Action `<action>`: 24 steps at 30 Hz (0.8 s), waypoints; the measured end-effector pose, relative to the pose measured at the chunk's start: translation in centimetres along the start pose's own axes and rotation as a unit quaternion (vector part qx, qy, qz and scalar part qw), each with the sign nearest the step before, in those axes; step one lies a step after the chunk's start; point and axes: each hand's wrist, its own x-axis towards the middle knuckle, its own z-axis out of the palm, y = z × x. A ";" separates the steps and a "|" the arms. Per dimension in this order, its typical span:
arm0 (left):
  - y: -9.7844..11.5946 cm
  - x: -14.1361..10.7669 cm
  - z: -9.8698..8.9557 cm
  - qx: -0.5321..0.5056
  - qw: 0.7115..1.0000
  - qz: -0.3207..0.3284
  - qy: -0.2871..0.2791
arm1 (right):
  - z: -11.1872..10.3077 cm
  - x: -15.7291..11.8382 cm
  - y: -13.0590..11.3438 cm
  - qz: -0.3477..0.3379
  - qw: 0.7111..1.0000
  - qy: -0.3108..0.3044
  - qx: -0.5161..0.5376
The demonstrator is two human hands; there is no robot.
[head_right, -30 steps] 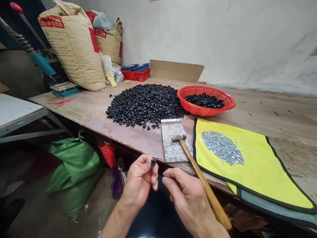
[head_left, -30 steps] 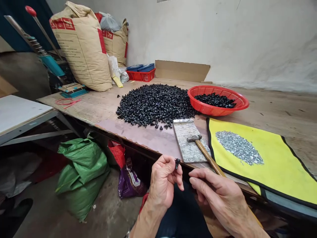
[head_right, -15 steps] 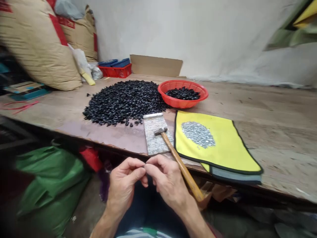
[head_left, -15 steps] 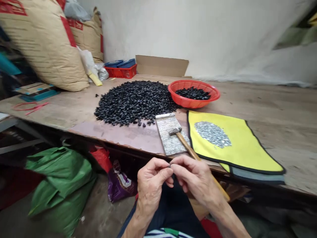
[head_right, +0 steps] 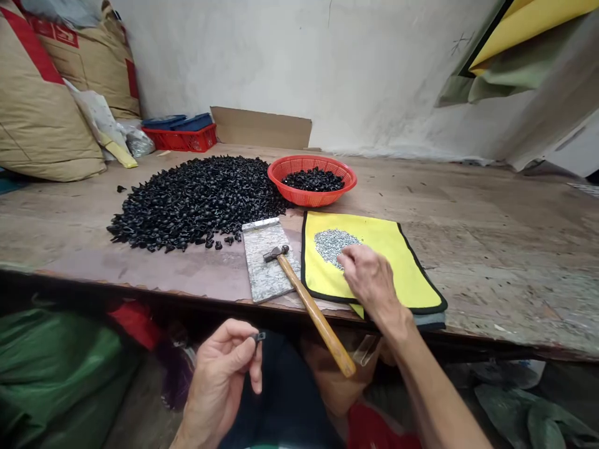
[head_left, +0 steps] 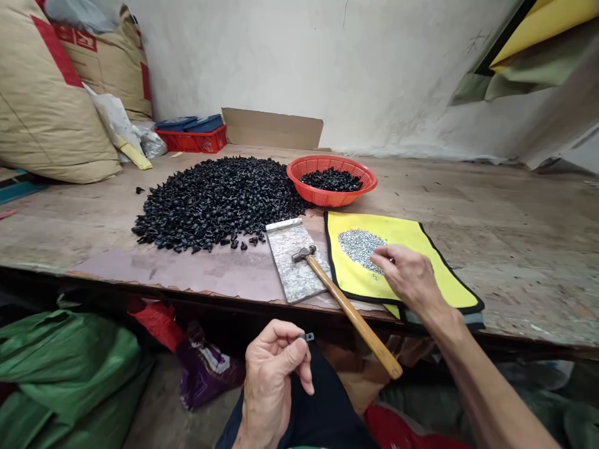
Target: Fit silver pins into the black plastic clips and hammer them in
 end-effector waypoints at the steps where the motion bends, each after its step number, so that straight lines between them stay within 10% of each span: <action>1: -0.1 0.1 0.0 -0.002 1.000 -0.007 -0.004 | 0.5 1.4 1.1 0.000 1.000 0.000 -0.027; 24: 1.0 0.3 -1.7 -0.063 0.996 0.021 0.057 | 1.9 4.1 3.1 -0.066 0.980 -0.095 -0.164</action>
